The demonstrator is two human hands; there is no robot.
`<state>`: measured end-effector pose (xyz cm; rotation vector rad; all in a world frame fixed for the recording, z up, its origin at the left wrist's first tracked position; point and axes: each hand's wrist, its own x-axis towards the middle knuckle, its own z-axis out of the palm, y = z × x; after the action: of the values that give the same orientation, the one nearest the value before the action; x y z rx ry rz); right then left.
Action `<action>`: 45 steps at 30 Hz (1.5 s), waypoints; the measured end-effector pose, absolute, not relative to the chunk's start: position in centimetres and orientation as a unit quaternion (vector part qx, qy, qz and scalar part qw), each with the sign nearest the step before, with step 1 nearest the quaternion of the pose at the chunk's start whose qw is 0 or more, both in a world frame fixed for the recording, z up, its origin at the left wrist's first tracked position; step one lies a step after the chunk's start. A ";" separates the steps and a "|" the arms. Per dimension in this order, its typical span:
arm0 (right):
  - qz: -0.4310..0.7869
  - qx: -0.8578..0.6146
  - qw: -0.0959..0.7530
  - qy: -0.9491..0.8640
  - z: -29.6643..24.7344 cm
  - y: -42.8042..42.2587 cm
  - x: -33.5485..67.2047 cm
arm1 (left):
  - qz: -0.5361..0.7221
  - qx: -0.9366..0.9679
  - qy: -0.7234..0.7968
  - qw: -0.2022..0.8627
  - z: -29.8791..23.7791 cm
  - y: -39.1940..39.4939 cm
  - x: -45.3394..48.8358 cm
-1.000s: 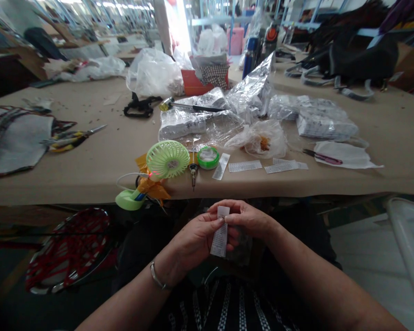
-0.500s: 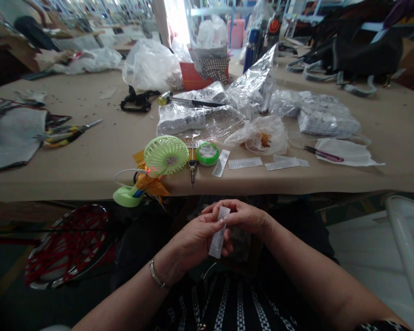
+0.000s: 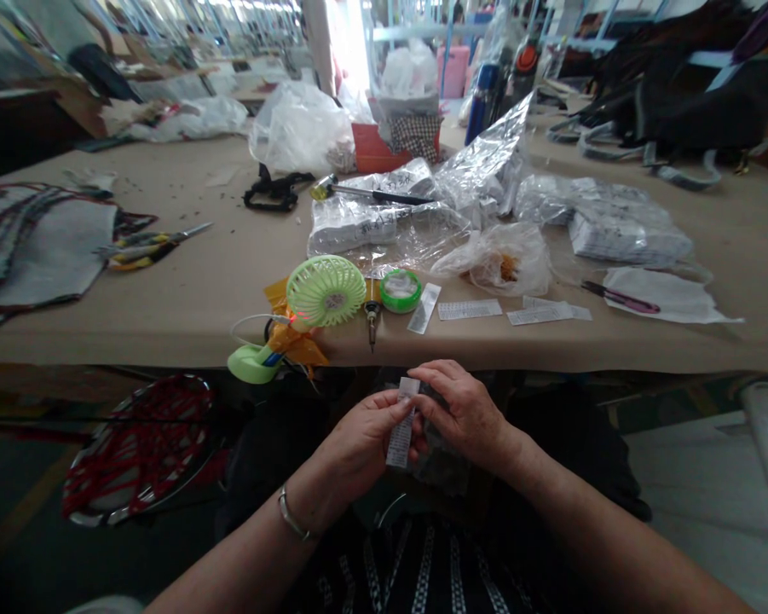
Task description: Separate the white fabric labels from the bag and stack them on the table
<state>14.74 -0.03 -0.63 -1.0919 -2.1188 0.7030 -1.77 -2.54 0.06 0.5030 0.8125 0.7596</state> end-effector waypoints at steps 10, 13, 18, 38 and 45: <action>0.609 -0.439 0.367 -0.549 -0.5 1.0 11.9 | 0.389 0.270 0.430 0.768 0.4 -2.9 -2.8; 0.656 -0.430 0.361 -0.504 -0.5 1.3 11.1 | 0.392 0.290 0.445 0.751 0.5 -2.9 -3.0; 0.626 -0.438 0.376 -0.525 -0.4 1.9 10.1 | 0.409 0.342 0.487 0.692 0.4 -2.5 -3.6; 0.371 -0.479 0.393 -0.692 -0.3 3.8 8.3 | 0.471 0.554 0.579 0.369 0.4 0.4 -5.4; 0.363 -0.475 0.394 -0.698 -0.3 4.1 8.2 | 0.466 0.563 0.578 0.363 0.1 0.8 -5.5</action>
<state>8.19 4.11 -0.31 -1.2042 -1.7716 0.9213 -5.47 0.82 0.07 1.4484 1.4881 1.2003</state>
